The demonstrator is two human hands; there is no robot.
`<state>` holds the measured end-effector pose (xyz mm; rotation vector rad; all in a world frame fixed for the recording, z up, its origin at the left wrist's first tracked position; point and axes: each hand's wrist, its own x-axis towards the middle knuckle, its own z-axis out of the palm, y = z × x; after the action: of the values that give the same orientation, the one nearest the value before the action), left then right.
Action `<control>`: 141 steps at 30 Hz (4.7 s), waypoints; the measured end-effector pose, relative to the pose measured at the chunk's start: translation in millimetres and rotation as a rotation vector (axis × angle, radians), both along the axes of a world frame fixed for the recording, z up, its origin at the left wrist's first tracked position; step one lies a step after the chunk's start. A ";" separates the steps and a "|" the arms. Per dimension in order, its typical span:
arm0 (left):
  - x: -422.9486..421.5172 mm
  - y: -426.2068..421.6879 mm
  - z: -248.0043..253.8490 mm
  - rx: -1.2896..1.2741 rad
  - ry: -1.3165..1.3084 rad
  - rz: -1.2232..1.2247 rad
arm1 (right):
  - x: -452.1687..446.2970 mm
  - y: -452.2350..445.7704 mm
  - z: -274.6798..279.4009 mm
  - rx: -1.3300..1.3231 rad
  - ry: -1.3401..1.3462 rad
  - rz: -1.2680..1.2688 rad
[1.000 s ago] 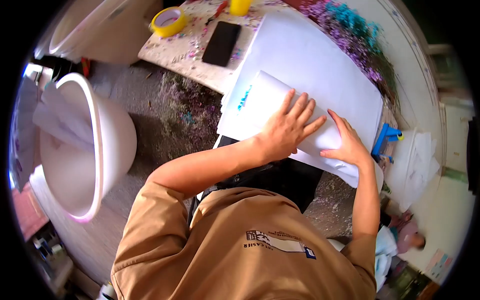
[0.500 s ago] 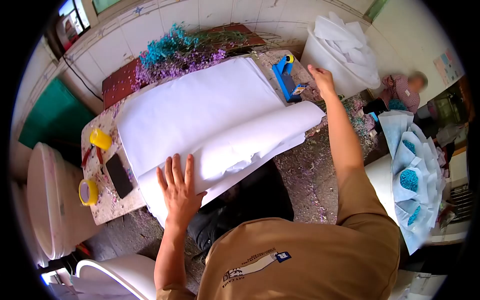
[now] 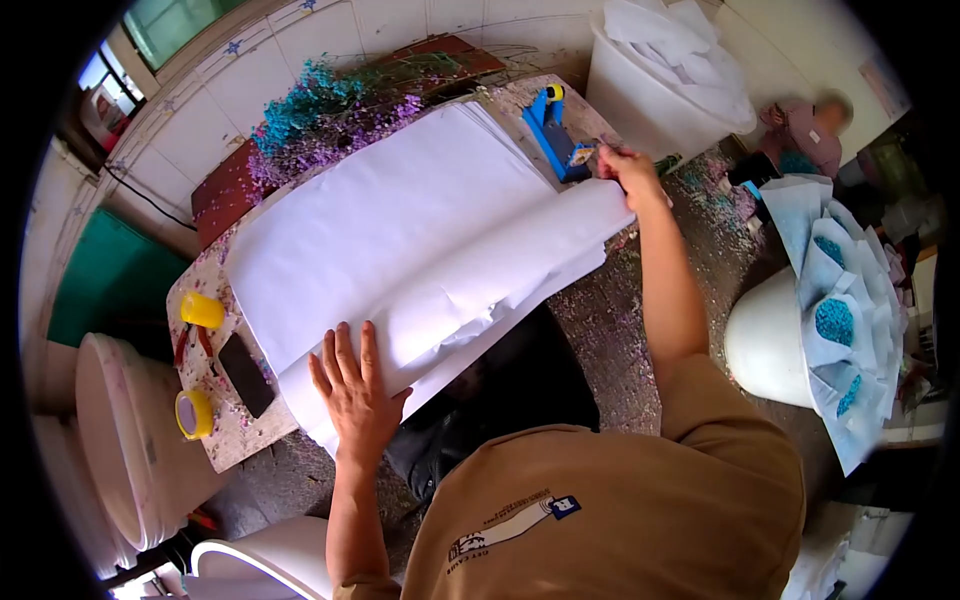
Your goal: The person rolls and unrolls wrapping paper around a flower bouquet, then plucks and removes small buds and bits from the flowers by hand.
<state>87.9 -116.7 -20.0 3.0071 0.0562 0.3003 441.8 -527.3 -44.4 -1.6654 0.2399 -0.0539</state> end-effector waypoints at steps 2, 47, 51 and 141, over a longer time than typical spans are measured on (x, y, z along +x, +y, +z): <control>0.3 0.6 0.2 -0.004 -0.002 -0.006 | 11.5 -8.3 -33.9 -0.024 0.020 0.030; 0.9 6.7 -22.0 -0.142 -0.204 0.081 | -262.4 253.8 18.5 -1.222 -0.275 0.885; 6.9 3.0 -20.6 -0.138 -0.282 0.182 | -270.5 219.8 2.1 -1.370 -0.469 1.040; 42.6 13.2 17.4 -0.214 -0.133 -0.162 | -111.3 228.5 61.1 -1.088 -0.129 1.639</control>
<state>130.5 -103.4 -2.6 2.7519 -0.1557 0.4451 330.6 -298.8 16.6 -2.3934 -1.5223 1.0945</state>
